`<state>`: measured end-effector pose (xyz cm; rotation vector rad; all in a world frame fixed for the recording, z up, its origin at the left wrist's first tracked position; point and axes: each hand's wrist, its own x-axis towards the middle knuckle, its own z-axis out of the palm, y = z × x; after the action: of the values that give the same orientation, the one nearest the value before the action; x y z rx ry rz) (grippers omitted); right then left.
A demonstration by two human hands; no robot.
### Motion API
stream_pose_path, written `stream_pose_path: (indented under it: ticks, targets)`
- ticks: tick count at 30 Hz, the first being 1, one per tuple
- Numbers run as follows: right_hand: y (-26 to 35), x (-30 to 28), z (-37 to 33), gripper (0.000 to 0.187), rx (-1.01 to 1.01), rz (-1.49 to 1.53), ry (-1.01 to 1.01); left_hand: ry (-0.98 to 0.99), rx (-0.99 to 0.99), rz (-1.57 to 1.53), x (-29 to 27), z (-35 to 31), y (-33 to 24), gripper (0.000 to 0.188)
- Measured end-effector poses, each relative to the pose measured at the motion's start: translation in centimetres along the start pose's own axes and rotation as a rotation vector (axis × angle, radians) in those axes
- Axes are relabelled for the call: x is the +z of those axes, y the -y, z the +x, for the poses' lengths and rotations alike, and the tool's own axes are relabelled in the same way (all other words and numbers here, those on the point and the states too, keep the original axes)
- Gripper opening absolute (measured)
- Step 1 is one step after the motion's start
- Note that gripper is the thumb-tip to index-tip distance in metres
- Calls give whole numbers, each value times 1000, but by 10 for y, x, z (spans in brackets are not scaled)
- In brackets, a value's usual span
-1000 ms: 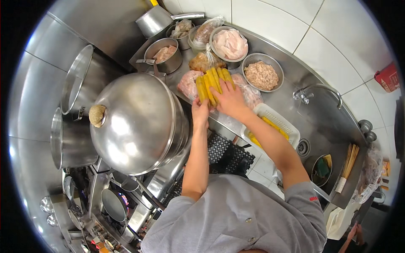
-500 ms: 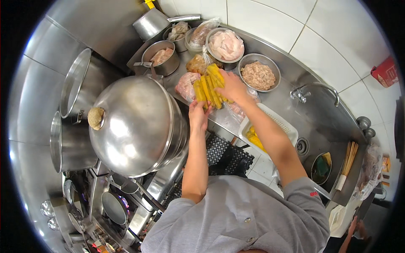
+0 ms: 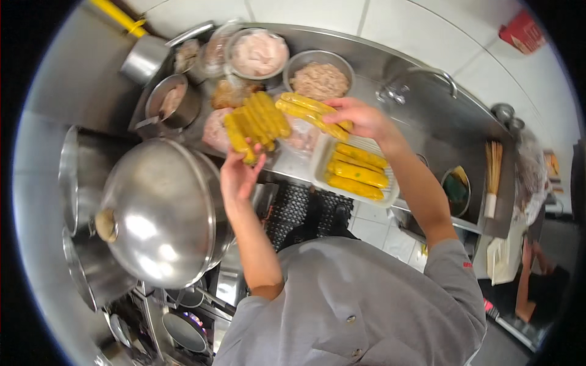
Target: The person washes corn cobs under running water and places them in a white tray, then stores the tray in a refrigerator. They handle various raw meat packages and bowls of ground meat, moving them on the counter and into the fridge. Finally, the person assembles a bowl of soup by adding noodles and broth.
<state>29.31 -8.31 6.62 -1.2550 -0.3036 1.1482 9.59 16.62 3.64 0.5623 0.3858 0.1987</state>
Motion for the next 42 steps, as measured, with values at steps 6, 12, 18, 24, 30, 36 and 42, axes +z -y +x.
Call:
stream_pose_path:
  ticks: [6, 12, 18, 24, 30, 36, 42]
  targets:
    - [-21, -35, -108, 53, -106, -387, -85, 175, -43, 140, 51, -11, 9, 43]
    - [-49, -28, -115, 49, -30, -882, -253, 297, -99, 235, 76, -6, 34, 37]
    - [-67, -29, -113, 46, -192, -1084, -377, 321, -114, 331, 97, 2, 58, 38]
    - [-59, -31, -115, 40, -123, -816, -342, 367, -162, 390, 107, 19, 87, 43]
    - [-85, -32, -109, 30, -462, -1077, -585, 374, -164, 438, 108, 24, 96, 46]
    - [-84, -16, -112, 23, -518, -1477, -729, 448, -159, 496, 108, 27, 89, 44]
    - [-59, -40, -137, 29, -470, -348, -744, 829, 103, 1419, 141, 42, 95, 35]
